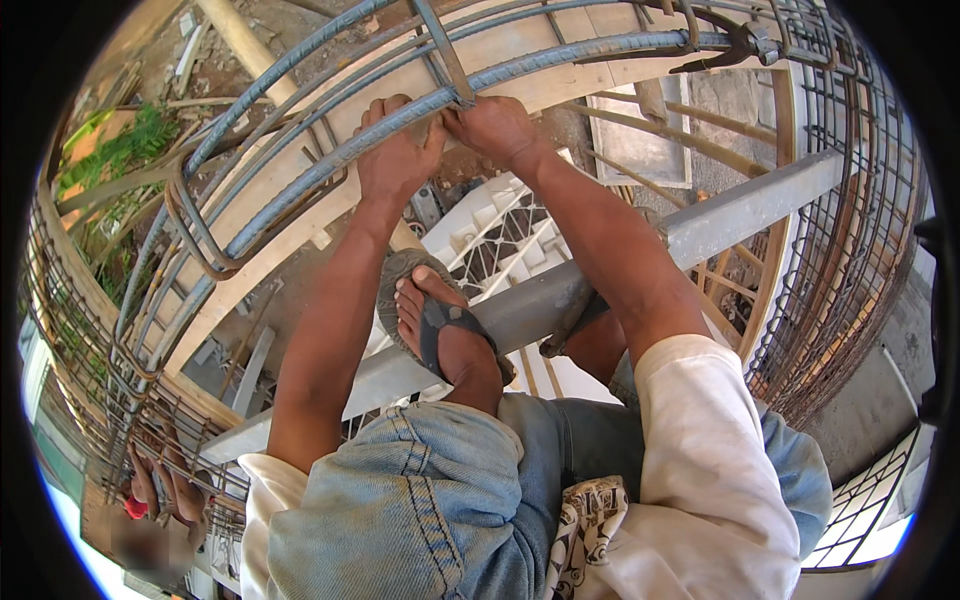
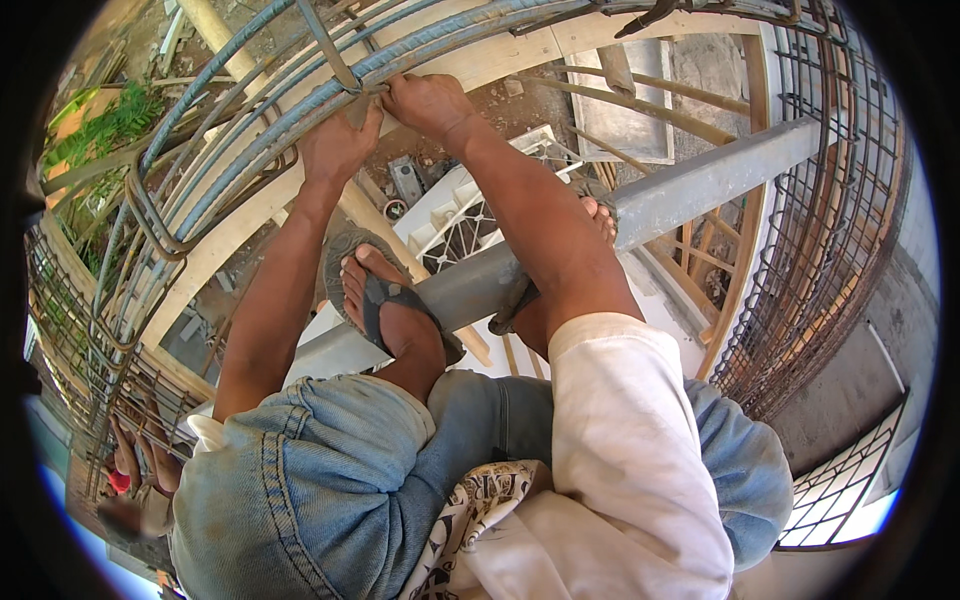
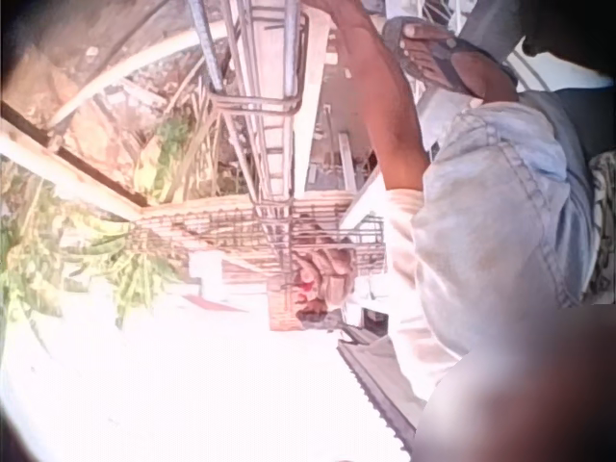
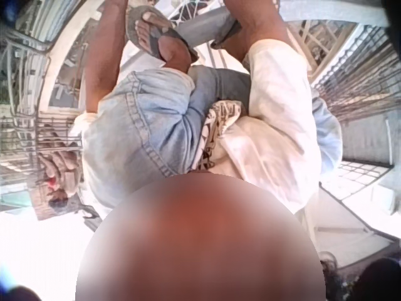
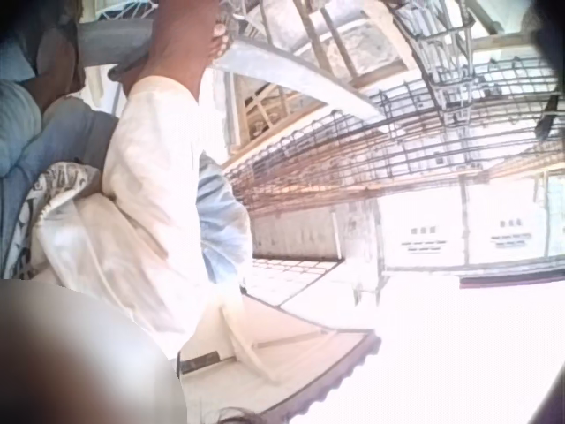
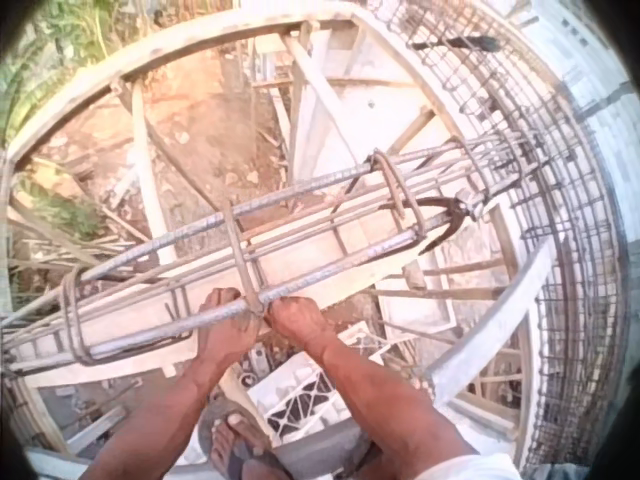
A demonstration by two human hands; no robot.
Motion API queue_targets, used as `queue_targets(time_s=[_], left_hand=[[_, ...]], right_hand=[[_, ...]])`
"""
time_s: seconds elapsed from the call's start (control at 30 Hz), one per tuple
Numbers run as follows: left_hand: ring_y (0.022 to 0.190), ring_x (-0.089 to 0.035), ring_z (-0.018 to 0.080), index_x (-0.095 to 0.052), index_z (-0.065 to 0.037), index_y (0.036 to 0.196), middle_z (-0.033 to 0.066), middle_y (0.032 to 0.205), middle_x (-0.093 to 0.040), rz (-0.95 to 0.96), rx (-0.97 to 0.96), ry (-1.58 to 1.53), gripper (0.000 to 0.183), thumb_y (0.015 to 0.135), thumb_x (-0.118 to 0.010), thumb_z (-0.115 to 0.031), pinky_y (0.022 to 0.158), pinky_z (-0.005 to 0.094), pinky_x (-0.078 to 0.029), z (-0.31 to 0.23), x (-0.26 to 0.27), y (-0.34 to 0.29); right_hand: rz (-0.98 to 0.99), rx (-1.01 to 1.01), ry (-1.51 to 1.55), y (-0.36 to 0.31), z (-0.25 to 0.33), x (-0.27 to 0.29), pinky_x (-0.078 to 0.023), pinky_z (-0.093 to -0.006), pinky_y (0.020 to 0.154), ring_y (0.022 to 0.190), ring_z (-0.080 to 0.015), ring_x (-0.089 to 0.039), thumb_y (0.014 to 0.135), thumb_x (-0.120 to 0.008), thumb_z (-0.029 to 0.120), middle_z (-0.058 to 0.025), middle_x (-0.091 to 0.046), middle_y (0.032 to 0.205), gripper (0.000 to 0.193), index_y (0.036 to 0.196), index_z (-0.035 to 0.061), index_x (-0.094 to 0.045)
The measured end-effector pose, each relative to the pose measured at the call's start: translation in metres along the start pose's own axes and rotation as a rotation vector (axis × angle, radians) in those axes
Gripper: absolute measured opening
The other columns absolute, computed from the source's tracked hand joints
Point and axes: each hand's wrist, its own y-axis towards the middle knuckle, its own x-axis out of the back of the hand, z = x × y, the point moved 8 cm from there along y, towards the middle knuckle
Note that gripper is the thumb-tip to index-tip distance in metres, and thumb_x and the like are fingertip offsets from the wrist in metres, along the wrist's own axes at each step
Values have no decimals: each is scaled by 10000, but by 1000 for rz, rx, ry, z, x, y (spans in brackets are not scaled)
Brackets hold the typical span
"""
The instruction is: The person ties rebar segments together using wire and a hand tool while seated on a wooden beam at a construction site. They repeatedly wrap wire around intersecting bars and twist it to secure the cage structure.
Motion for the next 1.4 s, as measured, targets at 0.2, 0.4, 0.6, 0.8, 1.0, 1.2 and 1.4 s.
queue_targets(time_s=[0.2, 0.4, 0.6, 0.8, 1.0, 1.2, 1.4], left_hand=[[918, -618, 372, -660, -20, 912, 178, 912, -637, 28, 168, 24, 387, 820, -665, -395, 810, 516, -466, -1, -4, 20], [886, -660, 340, -661, -8, 1036, 163, 885, -690, 29, 300, -52, 482, 813, -699, -434, 888, 498, -433, -5, -2, 18], [1117, -562, 232, -404, 3, 1447, 51, 1100, -687, 18, 323, -212, 728, 857, -683, -318, 1089, 465, -225, 1, -17, 5], [1165, -531, 178, -383, -118, 1499, -30, 1093, -702, -70, 323, -425, 638, 926, -624, -263, 1153, 501, -79, 2, -22, 4], [1113, -555, 150, -545, -192, 1384, -52, 1020, -713, -8, 442, -476, 494, 913, -652, -298, 1146, 494, -60, 6, -27, 10], [877, -675, 205, -736, -159, 1130, 29, 868, -755, -205, 438, -481, 346, 916, -623, -407, 1067, 470, -179, 15, -33, 17], [1107, -611, 248, -682, -144, 1170, 52, 1058, -728, -39, 461, -273, 425, 933, -592, -486, 1069, 536, -202, 23, -44, 22]], right_hand=[[-174, -70, 52, -10, 2, -9, -556, -459, 612, 693, -343, -687, 884, -581, 159, -163, -684, 769, 231, 1064, 16, -570], [-162, -85, 1, -13, 1, -18, -560, -463, 631, 700, -344, -681, 841, -601, 120, -167, -677, 778, 549, 1379, 60, -505], [-165, -245, 234, -16, -6, -14, -545, -472, 806, 973, -419, -656, 787, -724, 118, -191, -682, 1106, 547, 1317, 148, -593], [-254, -245, 295, -17, -4, -10, -548, -445, 814, 990, -407, -661, 813, -711, 92, -195, -685, 1117, 472, 1278, 121, -628], [-347, -156, 285, -16, 0, -2, -541, -489, 621, 683, -398, -663, 841, -655, 147, -196, -672, 762, 526, 1358, 203, -577], [-228, -335, 411, -17, -13, 7, -528, -508, 658, 747, -418, -661, 891, -680, 245, -222, -672, 790, 331, 1200, 140, -627], [-375, -460, 740, -35, -8, 13, -531, -423, 673, 726, -386, -660, 880, -675, 178, -207, -686, 812, 357, 1220, 78, -634]])
